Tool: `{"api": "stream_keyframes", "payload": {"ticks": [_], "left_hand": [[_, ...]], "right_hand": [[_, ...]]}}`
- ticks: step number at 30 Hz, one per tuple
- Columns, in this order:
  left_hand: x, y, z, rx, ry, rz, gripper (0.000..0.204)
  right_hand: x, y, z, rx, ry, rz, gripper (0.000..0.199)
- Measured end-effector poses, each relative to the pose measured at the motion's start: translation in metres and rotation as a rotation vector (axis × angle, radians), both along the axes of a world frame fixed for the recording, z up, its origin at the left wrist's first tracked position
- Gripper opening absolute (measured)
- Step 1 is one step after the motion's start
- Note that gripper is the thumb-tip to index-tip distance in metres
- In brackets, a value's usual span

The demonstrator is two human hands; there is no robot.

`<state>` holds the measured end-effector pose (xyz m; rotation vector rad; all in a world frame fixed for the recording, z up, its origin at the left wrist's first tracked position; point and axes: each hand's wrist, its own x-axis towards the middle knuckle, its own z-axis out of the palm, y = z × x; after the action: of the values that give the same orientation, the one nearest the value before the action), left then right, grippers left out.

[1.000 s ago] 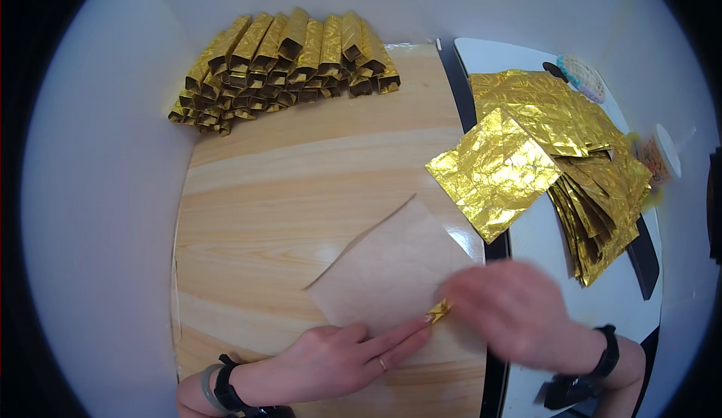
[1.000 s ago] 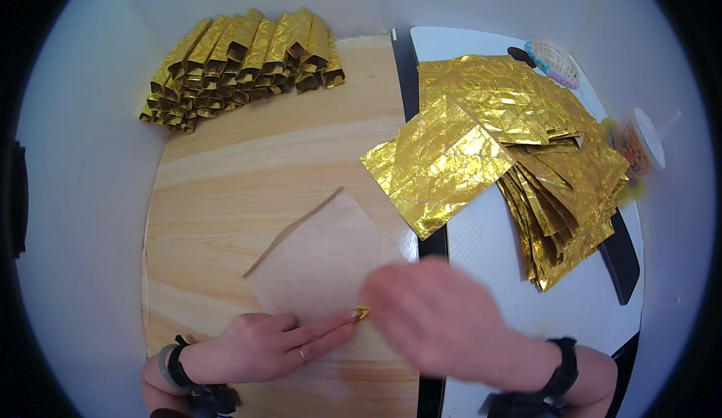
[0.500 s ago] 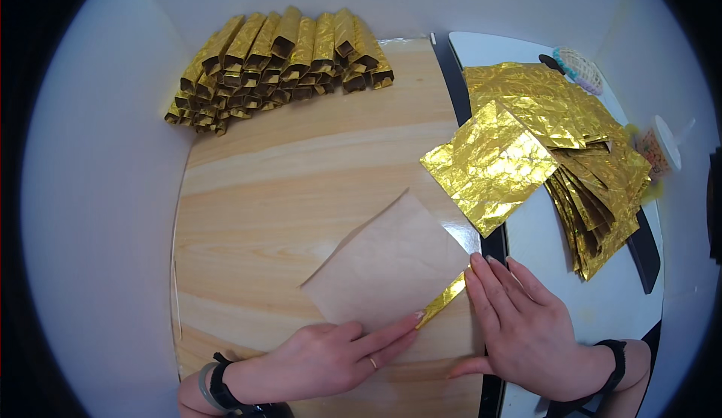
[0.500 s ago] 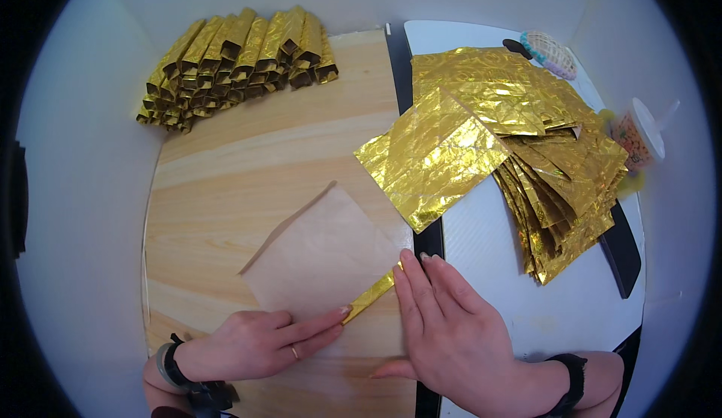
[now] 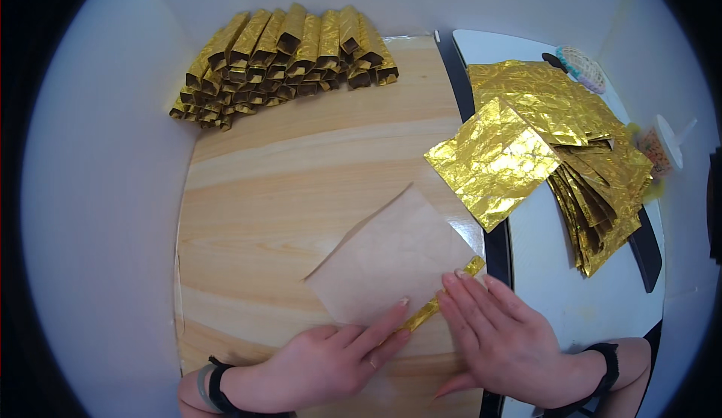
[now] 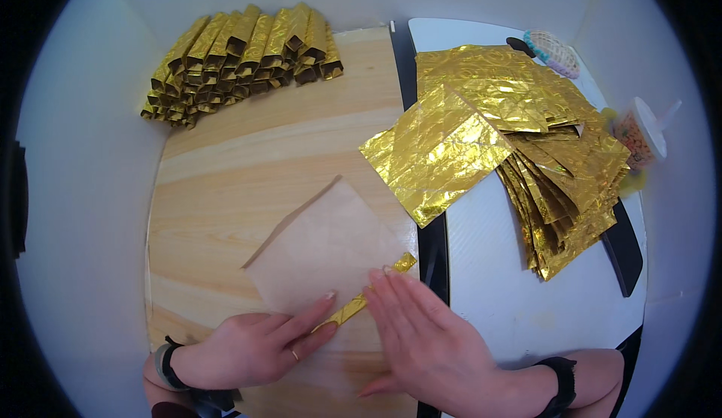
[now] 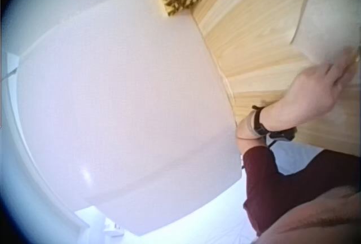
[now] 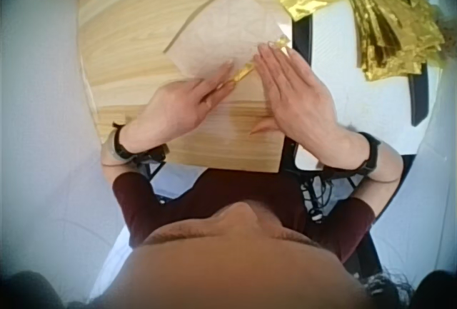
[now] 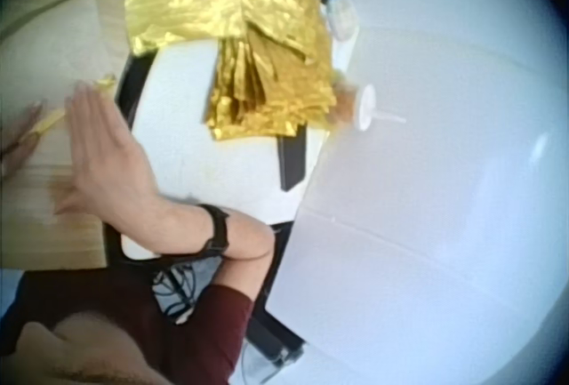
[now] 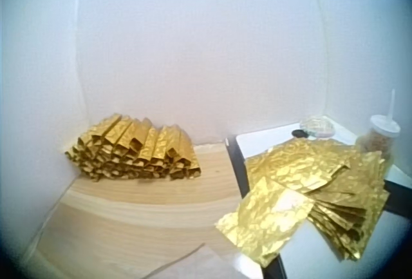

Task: Fold gold-colored foil paper to create rectangular sleeves or envelopes.

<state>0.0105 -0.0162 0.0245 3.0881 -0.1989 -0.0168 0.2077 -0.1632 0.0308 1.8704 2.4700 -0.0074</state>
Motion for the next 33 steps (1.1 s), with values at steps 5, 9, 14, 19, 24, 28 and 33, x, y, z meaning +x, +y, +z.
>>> {"api": "stream_keyframes", "payload": {"ticks": [5, 9, 14, 19, 24, 28, 33], "left_hand": [[-0.009, -0.020, 0.005, 0.261, -0.004, 0.104, 0.044], [-0.013, -0.029, 0.005, 0.346, -0.011, 0.139, 0.046], [-0.020, -0.039, 0.012, 0.358, 0.033, 0.179, 0.043], [-0.036, -0.041, -0.002, 0.429, 0.049, 0.206, 0.037], [-0.028, -0.041, 0.019, 0.398, 0.099, 0.210, 0.043], [-0.029, -0.043, 0.019, 0.443, 0.070, 0.190, 0.044], [-0.028, -0.046, 0.009, 0.327, -0.030, 0.185, 0.047]], "right_hand": [[0.001, 0.001, 0.002, -0.020, -0.038, -0.018, 0.098], [-0.001, 0.000, 0.000, -0.033, -0.017, -0.008, 0.099], [-0.002, -0.002, 0.001, -0.025, -0.114, -0.006, 0.100], [0.005, -0.003, 0.000, 0.000, -0.078, -0.072, 0.103], [0.016, -0.004, 0.003, -0.039, -0.121, -0.133, 0.106], [0.015, -0.004, 0.006, 0.001, -0.143, -0.126, 0.103], [0.019, 0.004, -0.004, 0.087, -0.107, -0.135, 0.098]]}}
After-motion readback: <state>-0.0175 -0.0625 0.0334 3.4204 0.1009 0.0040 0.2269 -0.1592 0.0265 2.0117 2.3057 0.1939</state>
